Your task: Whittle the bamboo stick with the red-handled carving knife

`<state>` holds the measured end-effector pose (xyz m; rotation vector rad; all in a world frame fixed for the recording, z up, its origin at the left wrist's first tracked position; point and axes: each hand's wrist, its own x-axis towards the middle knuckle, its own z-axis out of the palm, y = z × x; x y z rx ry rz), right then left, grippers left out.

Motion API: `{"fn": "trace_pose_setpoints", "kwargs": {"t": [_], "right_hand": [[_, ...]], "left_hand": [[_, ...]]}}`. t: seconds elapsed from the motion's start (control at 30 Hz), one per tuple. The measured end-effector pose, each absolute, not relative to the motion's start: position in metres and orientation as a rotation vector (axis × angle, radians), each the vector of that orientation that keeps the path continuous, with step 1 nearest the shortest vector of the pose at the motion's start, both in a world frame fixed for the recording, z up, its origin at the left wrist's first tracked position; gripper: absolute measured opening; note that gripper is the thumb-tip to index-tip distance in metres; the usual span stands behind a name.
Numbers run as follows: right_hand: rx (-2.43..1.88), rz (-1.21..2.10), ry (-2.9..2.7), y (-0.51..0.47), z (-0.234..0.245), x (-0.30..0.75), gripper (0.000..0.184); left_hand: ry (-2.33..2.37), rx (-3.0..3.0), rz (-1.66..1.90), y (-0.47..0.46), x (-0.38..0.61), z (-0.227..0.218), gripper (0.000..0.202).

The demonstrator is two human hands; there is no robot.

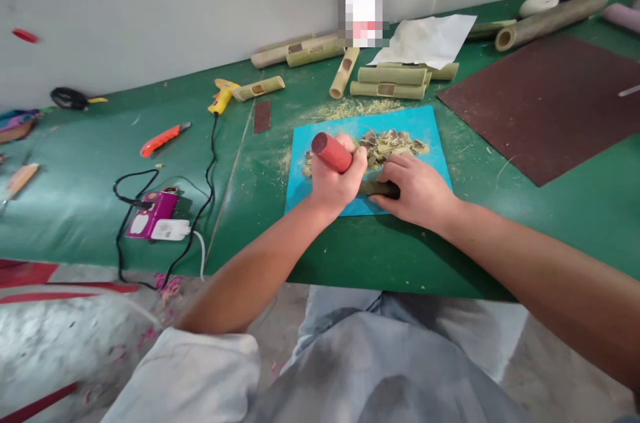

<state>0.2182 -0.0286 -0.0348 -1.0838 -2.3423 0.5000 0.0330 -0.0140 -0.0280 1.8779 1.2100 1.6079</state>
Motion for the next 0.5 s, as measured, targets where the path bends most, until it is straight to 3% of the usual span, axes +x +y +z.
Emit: {"fn": "trace_pose_setpoints", "kwargs": {"t": [0.5], "right_hand": [[-1.005,0.567,-2.302,-0.0239,-0.0353,0.219,0.025]], "left_hand": [[1.122,1.886,1.69,-0.0104,0.0334,-0.0286,0.038]]}}
